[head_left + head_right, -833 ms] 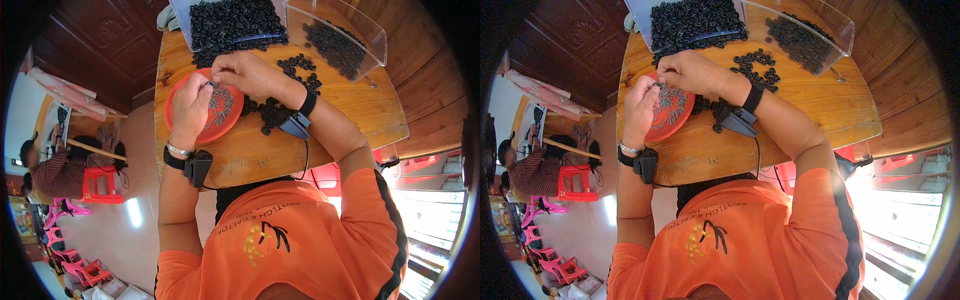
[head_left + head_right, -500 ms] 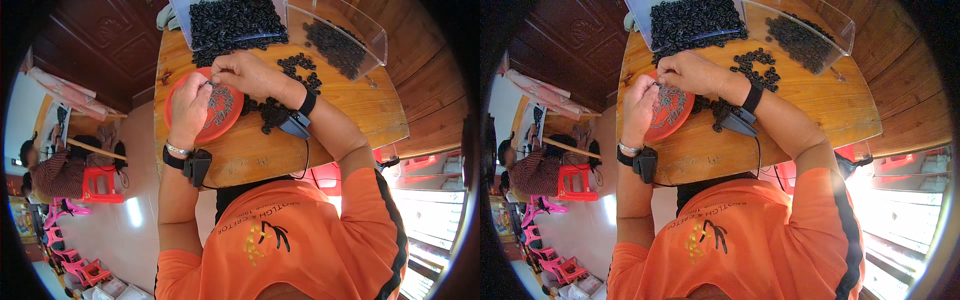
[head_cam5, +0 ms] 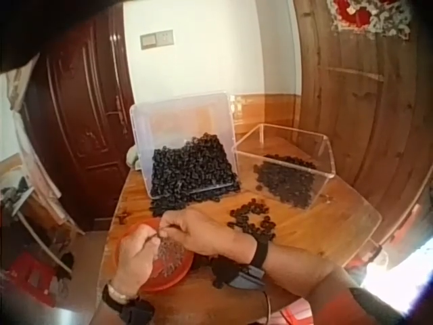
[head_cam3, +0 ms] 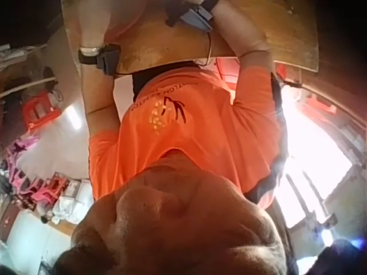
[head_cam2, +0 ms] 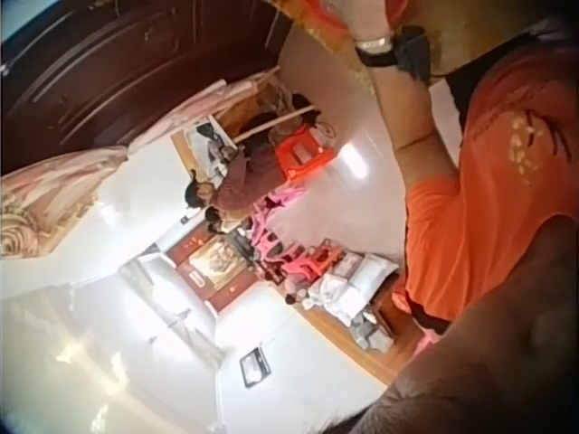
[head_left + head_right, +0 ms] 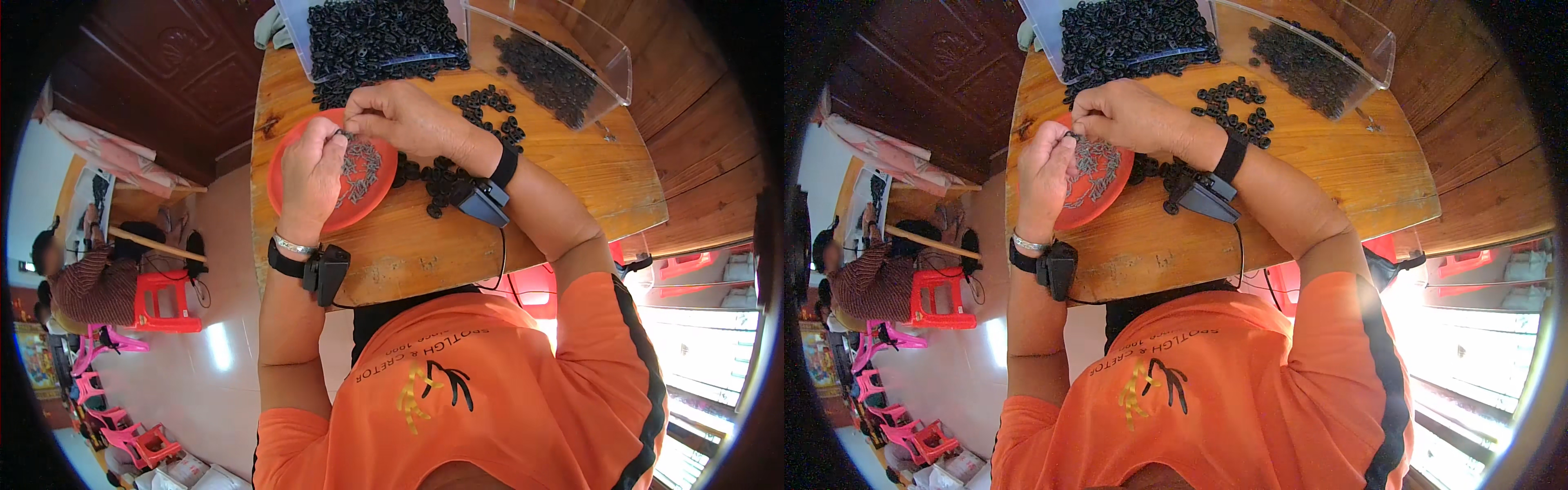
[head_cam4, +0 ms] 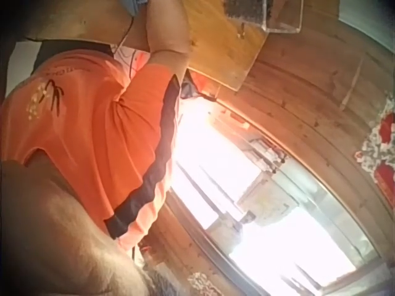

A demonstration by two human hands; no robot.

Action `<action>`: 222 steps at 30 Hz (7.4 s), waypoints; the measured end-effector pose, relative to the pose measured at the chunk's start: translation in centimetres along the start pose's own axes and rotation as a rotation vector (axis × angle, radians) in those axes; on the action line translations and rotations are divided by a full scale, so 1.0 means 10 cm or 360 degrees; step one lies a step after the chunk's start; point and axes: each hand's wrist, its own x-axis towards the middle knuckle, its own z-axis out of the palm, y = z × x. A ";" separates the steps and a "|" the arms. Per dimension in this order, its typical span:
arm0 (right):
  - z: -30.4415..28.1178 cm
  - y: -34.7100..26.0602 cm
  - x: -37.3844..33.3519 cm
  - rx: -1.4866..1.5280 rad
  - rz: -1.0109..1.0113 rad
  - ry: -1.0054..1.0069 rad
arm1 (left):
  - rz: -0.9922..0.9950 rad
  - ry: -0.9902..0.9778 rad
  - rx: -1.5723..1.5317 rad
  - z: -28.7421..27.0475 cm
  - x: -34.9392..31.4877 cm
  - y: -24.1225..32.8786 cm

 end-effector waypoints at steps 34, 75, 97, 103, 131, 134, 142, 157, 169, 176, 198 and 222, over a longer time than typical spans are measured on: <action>-0.05 -0.06 -0.01 -0.0409 -0.0072 0.0057 | -0.0428 -0.0323 -0.0555 -0.05 0.03 -0.03; -0.81 0.95 -0.57 -0.1351 0.0408 0.0331 | -0.0364 -0.0046 -0.0574 -0.09 0.06 0.01; -0.11 0.15 -0.29 0.1007 0.0161 0.0393 | -0.0386 -0.0165 -0.1152 0.03 -0.05 0.07; 0.09 0.16 -0.32 0.1154 0.0129 0.0374 | -0.0404 -0.0202 -0.1183 0.11 -0.08 0.07; 0.07 0.09 -0.41 0.1838 0.0644 0.0132 | -0.0464 -0.0132 -0.1126 0.09 -0.14 0.18; 0.06 0.01 -0.40 0.1436 0.0589 0.0294 | -0.0411 -0.0152 -0.0895 0.09 -0.15 0.16; 0.03 -0.03 -0.41 0.1130 0.0490 0.0319 | -0.0458 -0.0164 -0.0554 0.11 -0.14 0.22; 0.04 -0.07 -0.42 0.0917 0.0420 0.0317 | -0.0456 -0.0187 -0.0533 0.13 -0.16 0.20; 0.11 -0.06 -0.43 0.0973 0.0404 0.0410 | -0.0551 -0.0098 -0.0691 0.19 -0.19 0.17; 0.06 -0.06 -0.43 0.0772 0.0354 0.0355 | -0.0505 -0.0112 -0.0584 0.20 -0.19 0.16; 0.03 -0.09 -0.44 0.0646 0.0256 0.0225 | -0.0488 -0.0069 -0.0606 0.22 -0.21 0.21; 0.17 -0.10 -0.47 -0.0315 -0.0253 0.0494 | -0.0663 -0.0159 -0.0955 0.25 -0.20 0.16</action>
